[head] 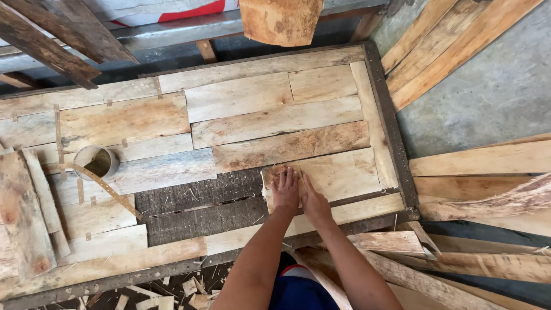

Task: Measure, mark, and fit wooden planks to form a surface or floor.

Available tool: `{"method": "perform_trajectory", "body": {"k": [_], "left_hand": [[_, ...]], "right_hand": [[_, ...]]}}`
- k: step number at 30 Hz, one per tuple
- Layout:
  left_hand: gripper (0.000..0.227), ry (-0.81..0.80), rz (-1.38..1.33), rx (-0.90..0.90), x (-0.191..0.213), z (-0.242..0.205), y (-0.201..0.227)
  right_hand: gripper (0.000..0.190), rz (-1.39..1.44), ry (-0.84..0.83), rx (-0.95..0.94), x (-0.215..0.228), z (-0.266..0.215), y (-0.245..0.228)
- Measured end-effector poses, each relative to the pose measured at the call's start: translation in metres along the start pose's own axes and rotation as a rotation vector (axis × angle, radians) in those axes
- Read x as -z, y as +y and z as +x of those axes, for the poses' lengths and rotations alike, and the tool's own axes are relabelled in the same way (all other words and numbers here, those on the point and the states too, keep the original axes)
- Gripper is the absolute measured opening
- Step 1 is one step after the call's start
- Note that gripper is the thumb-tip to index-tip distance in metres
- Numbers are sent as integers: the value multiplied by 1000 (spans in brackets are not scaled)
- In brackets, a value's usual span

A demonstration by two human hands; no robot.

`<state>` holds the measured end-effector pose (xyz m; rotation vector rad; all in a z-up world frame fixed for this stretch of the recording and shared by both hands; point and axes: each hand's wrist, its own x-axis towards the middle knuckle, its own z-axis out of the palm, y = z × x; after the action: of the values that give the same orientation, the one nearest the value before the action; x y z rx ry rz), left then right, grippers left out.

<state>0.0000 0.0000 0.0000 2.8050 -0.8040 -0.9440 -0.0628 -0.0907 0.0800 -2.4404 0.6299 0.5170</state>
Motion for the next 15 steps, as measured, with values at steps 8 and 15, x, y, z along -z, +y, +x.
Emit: {"method": "perform_trajectory", "body": {"k": [8, 15], "left_hand": [[98, -61, 18, 2, 20, -12, 2], [88, 27, -27, 7, -2, 1, 0]], "right_hand": [[79, 16, -56, -57, 3, -20, -3], [80, 14, 22, 3, -11, -15, 11]]}}
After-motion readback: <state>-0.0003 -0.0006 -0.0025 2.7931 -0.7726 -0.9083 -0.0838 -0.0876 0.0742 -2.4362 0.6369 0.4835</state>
